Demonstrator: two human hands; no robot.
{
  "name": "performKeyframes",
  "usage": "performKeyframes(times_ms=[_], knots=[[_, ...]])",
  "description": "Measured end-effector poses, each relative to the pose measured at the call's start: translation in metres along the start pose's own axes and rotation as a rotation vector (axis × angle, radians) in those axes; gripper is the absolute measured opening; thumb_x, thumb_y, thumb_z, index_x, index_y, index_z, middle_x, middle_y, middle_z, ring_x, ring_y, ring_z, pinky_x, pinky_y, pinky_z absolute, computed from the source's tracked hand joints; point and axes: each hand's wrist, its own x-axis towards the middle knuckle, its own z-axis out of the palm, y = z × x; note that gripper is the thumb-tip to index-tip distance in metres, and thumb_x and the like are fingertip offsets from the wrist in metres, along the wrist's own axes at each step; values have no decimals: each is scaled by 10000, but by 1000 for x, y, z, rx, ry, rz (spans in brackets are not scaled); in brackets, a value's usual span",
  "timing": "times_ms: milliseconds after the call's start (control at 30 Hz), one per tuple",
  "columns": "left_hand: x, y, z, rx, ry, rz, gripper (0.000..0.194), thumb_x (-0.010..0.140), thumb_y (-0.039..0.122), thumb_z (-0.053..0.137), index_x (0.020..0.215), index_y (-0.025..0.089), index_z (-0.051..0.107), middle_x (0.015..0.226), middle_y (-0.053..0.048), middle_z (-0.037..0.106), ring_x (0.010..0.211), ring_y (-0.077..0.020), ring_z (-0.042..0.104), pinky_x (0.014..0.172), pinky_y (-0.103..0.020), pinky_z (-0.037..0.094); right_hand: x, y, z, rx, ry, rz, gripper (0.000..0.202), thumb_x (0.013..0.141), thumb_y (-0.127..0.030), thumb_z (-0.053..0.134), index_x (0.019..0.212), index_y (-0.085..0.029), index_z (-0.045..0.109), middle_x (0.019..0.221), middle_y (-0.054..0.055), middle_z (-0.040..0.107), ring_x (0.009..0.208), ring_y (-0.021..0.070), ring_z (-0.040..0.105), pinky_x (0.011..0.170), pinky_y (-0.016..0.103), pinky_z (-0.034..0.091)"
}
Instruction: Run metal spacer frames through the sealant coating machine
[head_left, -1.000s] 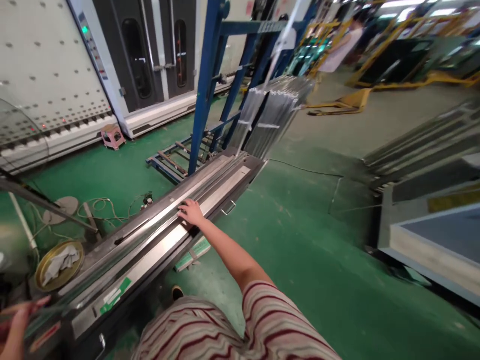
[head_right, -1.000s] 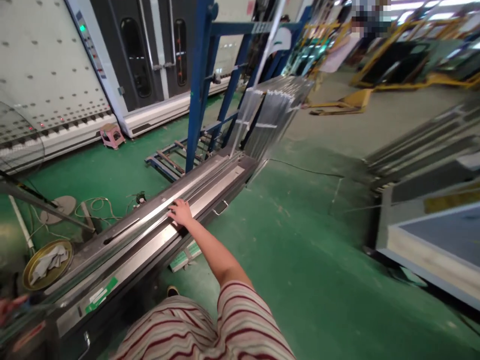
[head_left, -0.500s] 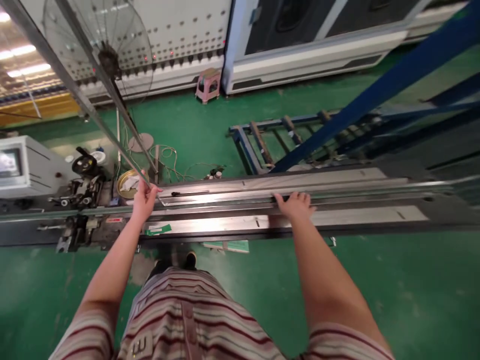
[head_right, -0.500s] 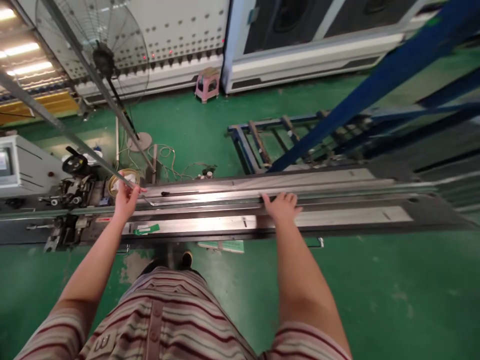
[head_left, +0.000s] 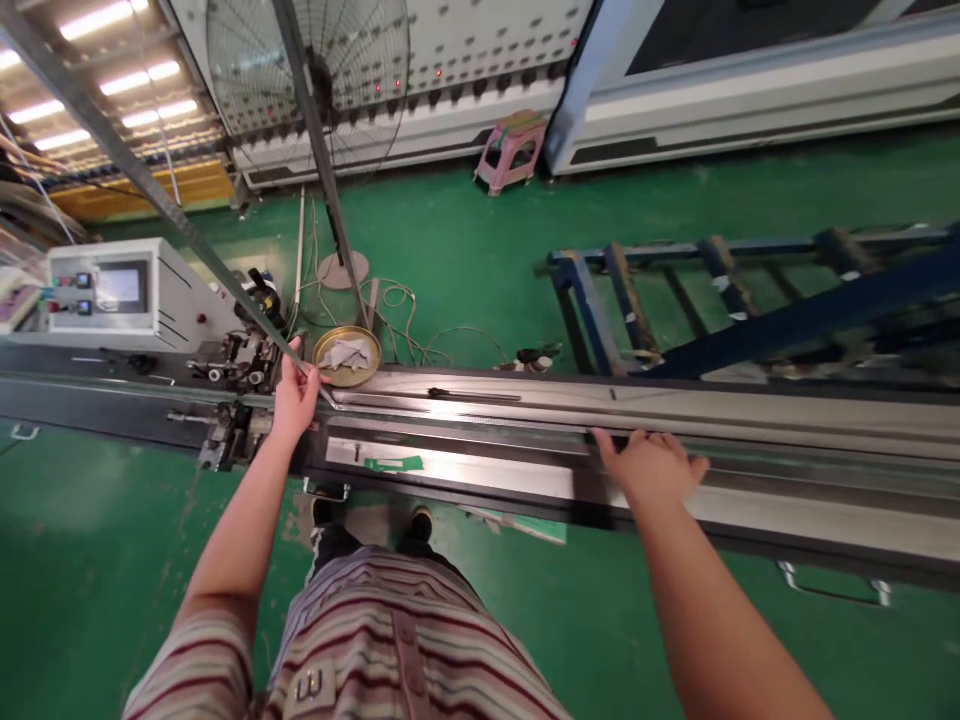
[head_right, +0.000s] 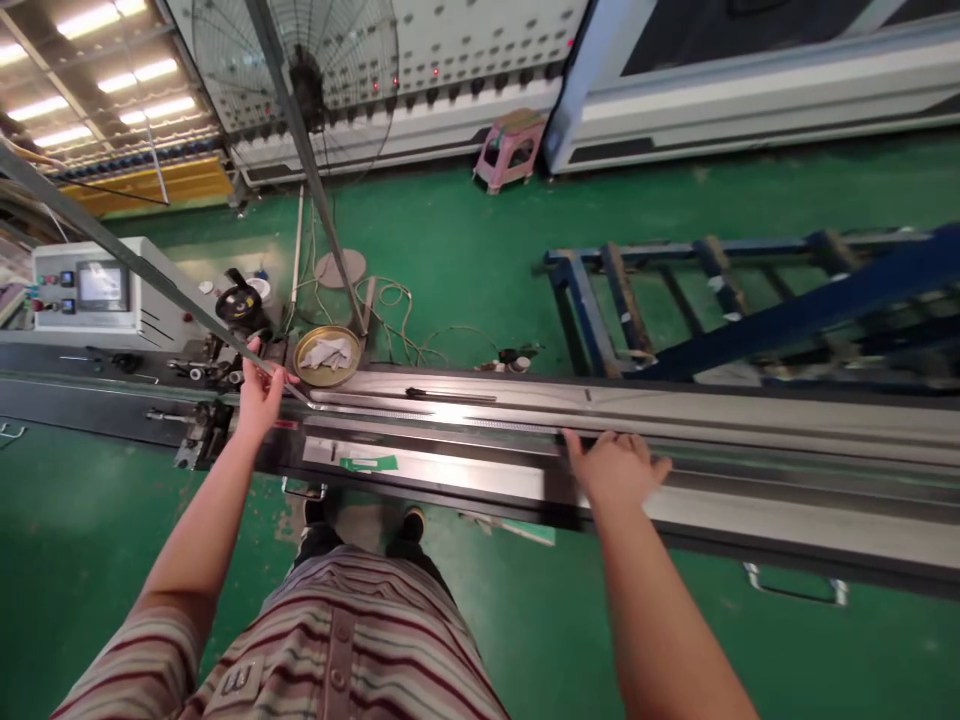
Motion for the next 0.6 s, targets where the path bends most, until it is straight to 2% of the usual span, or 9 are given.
performKeyframes(times_ms=[100,367,600], knots=[[11,-40,-53,0,20,-4,622,961,333,486,1499,179,214,833,-37,672,757,-152,683,715,-259,528,-25,-70,-3,-23,65,-32,662,946,-586,370,1024,-4,677,958,260,651,1090,376,535,935,536,308],[48,-160,-206,-62,-2,-41,612,957,296,499,1498,177,239,810,-48,683,746,-160,690,730,-267,550,-77,-261,-15,-89,87,-1,649,945,-569,403,972,14,686,885,236,659,992,355,563,915,499,305],[70,-239,-334,-17,4,-40,591,961,301,492,1488,171,260,835,-57,697,724,-146,673,697,-237,539,-125,-411,-23,-105,93,-11,658,949,-576,384,958,1,698,891,235,671,973,352,585,957,503,279]])
